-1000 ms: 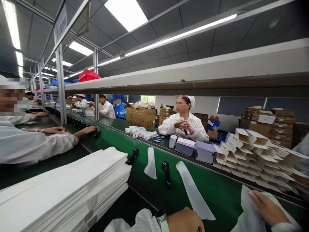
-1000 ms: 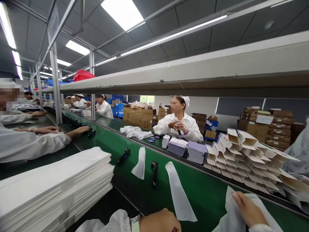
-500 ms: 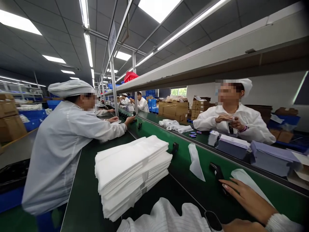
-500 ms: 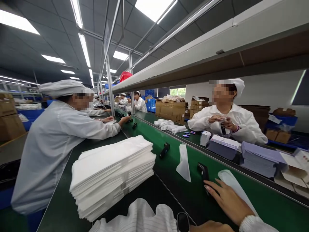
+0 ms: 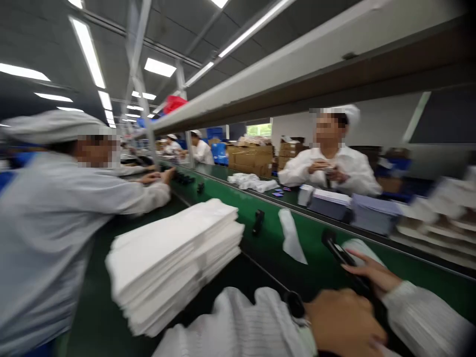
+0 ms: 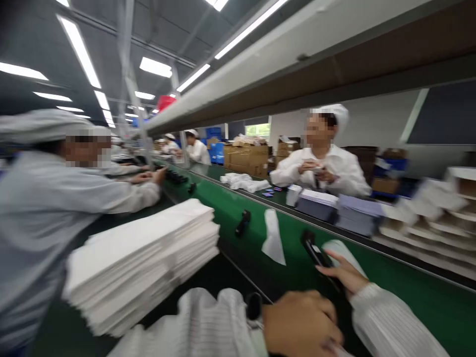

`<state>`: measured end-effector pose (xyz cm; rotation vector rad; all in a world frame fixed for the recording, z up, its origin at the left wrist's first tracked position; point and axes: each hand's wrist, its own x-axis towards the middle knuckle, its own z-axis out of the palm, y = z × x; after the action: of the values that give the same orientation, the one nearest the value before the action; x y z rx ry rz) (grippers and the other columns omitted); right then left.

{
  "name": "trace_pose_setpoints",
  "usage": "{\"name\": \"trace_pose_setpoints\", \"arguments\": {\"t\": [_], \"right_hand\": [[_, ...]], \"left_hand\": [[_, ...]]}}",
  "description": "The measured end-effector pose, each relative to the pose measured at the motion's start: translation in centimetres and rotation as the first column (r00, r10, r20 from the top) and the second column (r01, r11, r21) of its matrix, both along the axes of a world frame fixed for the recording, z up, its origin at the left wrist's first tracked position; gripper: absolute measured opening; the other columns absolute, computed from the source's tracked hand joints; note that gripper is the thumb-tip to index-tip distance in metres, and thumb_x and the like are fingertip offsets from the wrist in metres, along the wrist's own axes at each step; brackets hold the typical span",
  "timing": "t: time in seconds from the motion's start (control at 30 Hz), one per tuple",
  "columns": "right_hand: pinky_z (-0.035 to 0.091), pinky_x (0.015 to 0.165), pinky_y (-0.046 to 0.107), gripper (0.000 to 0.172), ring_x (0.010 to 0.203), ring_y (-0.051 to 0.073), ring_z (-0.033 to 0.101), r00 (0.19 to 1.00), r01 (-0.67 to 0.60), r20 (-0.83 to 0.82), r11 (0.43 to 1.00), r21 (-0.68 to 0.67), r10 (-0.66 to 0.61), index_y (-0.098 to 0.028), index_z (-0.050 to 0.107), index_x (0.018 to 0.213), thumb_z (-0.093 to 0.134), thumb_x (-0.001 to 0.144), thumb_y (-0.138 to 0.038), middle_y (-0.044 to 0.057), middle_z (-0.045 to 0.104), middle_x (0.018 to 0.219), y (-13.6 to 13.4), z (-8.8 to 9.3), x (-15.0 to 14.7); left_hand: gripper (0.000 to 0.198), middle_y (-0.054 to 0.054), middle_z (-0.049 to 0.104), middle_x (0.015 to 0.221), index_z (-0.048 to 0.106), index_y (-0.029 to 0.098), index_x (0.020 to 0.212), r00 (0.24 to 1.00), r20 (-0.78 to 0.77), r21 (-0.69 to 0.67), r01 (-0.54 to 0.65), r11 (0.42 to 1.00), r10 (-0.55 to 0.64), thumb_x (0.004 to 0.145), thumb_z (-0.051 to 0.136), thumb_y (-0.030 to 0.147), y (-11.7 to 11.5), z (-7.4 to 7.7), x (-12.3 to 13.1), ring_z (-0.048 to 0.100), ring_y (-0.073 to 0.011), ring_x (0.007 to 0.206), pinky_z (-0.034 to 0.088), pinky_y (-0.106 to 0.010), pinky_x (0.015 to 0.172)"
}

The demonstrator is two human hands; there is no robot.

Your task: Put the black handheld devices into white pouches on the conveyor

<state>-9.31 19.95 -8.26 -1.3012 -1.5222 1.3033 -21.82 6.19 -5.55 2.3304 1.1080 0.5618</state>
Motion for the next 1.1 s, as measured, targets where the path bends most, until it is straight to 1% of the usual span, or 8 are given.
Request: {"name": "trace_pose_setpoints", "arguments": {"t": [0.07, 0.13, 0.3, 0.43, 0.57, 0.8, 0.97, 1.1], "right_hand": [[0.047, 0.058, 0.031, 0.057, 0.058, 0.018, 0.058, 0.968, -0.069, -0.247, 0.996, -0.062, 0.052, -0.022, 0.045, 0.095, 0.069, 0.044, -0.02, -0.003, 0.056, 0.062, -2.6, 2.7, 1.4], [0.048, 0.055, 0.03, 0.059, 0.051, 0.015, 0.056, 0.893, -0.138, -0.438, 0.989, -0.045, 0.104, -0.022, 0.044, 0.097, 0.071, 0.045, -0.019, -0.006, 0.052, 0.059, -4.7, 5.4, 2.5], [0.044, 0.036, 0.024, 0.039, 0.038, 0.013, 0.053, 0.888, -0.04, -0.456, 0.998, 0.039, 0.054, -0.018, 0.047, 0.092, 0.056, 0.066, -0.046, -0.004, 0.051, 0.051, -7.9, 9.0, 4.2], [0.035, 0.026, 0.018, 0.041, 0.027, 0.009, 0.045, 0.892, 0.122, -0.447, 0.986, 0.113, -0.059, -0.018, 0.045, 0.093, 0.05, 0.069, -0.05, -0.006, 0.048, 0.047, -9.4, 8.5, 3.7], [0.043, 0.029, 0.024, 0.052, 0.033, 0.012, 0.051, 0.883, 0.238, -0.447, 0.959, 0.156, -0.146, -0.026, 0.036, 0.104, 0.061, 0.062, -0.043, -0.006, 0.052, 0.06, -9.8, 7.6, 2.3], [0.046, 0.032, 0.024, 0.049, 0.033, 0.01, 0.05, 0.79, 0.483, -0.517, 0.854, 0.193, -0.33, -0.025, 0.041, 0.093, 0.066, 0.055, -0.041, -0.006, 0.048, 0.065, -9.9, 8.2, 1.8], [0.046, 0.035, 0.025, 0.043, 0.037, 0.011, 0.052, 0.813, 0.435, -0.509, 0.876, 0.207, -0.283, -0.025, 0.041, 0.092, 0.064, 0.059, -0.04, -0.005, 0.048, 0.067, -9.8, 7.6, 1.7], [0.047, 0.041, 0.027, 0.033, 0.043, 0.013, 0.053, 0.888, 0.249, -0.441, 0.941, 0.227, -0.129, -0.022, 0.042, 0.079, 0.061, 0.062, -0.042, -0.005, 0.049, 0.06, -9.4, 6.6, 1.7]], "left_hand": [[0.021, -0.004, 0.054, 0.083, 0.06, 0.019, 0.071, 0.992, -0.124, 0.166, 0.0, 0.986, 0.021, 0.061, 0.064, 0.037, -0.6, 1.3, -0.3, 0.046, -0.0234, 0.084, 0.035, -0.029, 0.066], [0.018, -0.002, 0.052, 0.079, 0.059, 0.019, 0.068, 0.99, -0.136, 0.208, 0.005, 0.978, 0.024, 0.065, 0.061, 0.037, -0.5, 1.9, -0.7, 0.046, -0.0191, 0.08, 0.035, -0.025, 0.064], [0.021, 0.0, 0.046, 0.077, 0.057, 0.017, 0.066, 0.995, -0.095, 0.181, 0.024, 0.983, -0.006, 0.068, 0.058, 0.038, -0.2, 2.1, -0.8, 0.044, -0.0142, 0.075, 0.035, -0.022, 0.063], [0.017, 0.0, 0.043, 0.081, 0.056, 0.017, 0.067, 0.995, -0.098, 0.225, 0.023, 0.974, -0.001, 0.065, 0.062, 0.033, -1.0, 2.5, -0.4, 0.041, -0.0138, 0.078, 0.035, -0.023, 0.066], [0.015, 0.0, 0.041, 0.082, 0.057, 0.017, 0.065, 0.993, -0.119, 0.275, 0.027, 0.961, 0.007, 0.064, 0.064, 0.03, -1.1, 2.6, -0.2, 0.04, -0.0139, 0.079, 0.034, -0.023, 0.068], [0.018, 0.0, 0.041, 0.081, 0.056, 0.016, 0.064, 0.997, -0.076, 0.276, 0.023, 0.961, -0.002, 0.067, 0.061, 0.033, -1.0, 2.4, 0.0, 0.04, -0.0141, 0.078, 0.035, -0.024, 0.069], [0.022, 0.0, 0.041, 0.081, 0.053, 0.016, 0.059, 0.993, 0.113, 0.167, -0.055, 0.984, 0.037, 0.067, 0.06, 0.035, -1.0, 2.5, 0.1, 0.043, -0.0132, 0.079, 0.036, -0.023, 0.069], [0.026, 0.0, 0.041, 0.084, 0.052, 0.016, 0.057, 0.948, 0.296, -0.022, -0.117, 0.993, 0.118, 0.063, 0.062, 0.039, -0.7, 2.8, 0.3, 0.043, -0.0144, 0.084, 0.035, -0.022, 0.071]]}}
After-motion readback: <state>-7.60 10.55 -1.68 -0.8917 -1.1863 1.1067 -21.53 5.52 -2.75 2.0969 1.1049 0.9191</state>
